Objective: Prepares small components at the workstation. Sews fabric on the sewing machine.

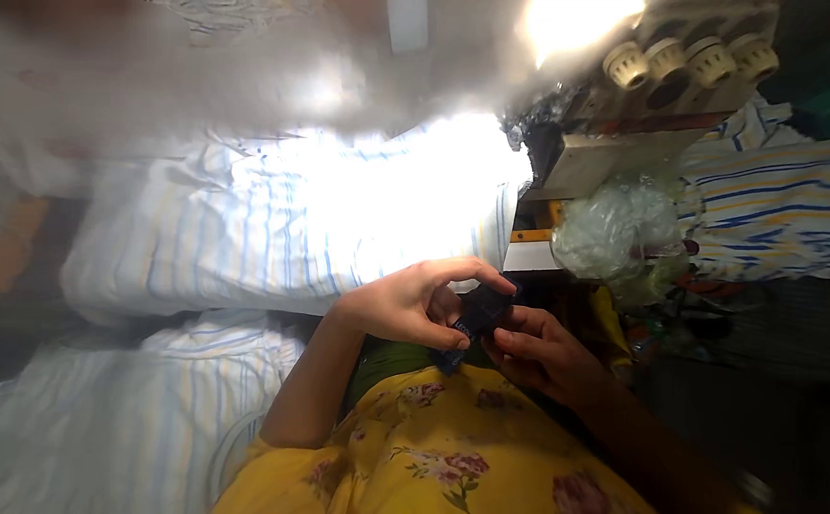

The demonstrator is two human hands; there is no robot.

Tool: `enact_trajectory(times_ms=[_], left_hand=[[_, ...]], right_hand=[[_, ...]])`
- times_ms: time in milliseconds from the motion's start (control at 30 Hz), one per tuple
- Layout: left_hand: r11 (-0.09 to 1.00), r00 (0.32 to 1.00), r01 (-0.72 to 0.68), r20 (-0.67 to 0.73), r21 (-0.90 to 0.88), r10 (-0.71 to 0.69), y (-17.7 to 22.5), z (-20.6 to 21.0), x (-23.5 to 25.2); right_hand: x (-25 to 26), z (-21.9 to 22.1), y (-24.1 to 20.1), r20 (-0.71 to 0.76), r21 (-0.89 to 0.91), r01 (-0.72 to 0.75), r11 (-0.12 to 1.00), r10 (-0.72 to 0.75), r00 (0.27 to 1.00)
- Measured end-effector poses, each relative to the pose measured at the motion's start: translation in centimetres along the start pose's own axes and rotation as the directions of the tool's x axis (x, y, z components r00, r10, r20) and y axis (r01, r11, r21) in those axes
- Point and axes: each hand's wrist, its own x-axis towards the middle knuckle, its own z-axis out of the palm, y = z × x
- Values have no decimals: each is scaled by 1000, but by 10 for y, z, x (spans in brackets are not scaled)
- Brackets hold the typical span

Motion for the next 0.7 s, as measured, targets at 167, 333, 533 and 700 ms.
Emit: enact_trajectory(times_ms=[167,333,533,700], left_hand=[[1000,1000,-3,1,-2,3,1,1,0],[1000,1000,4,-5,16,-4,2,0,0],[999,1000,-7,-15,50,8,4,3,0],[997,1000,-18,-17,74,19,3,6,2]], right_hand=[[0,-1,0,21,1,12,1000,-12,1000],[-1,-3,-1,23,-18,23,1000,-23,999],[3,0,-4,22,-21,13,1000,-12,1000],[8,4,-6,6,-5,9,1000,-9,1000]])
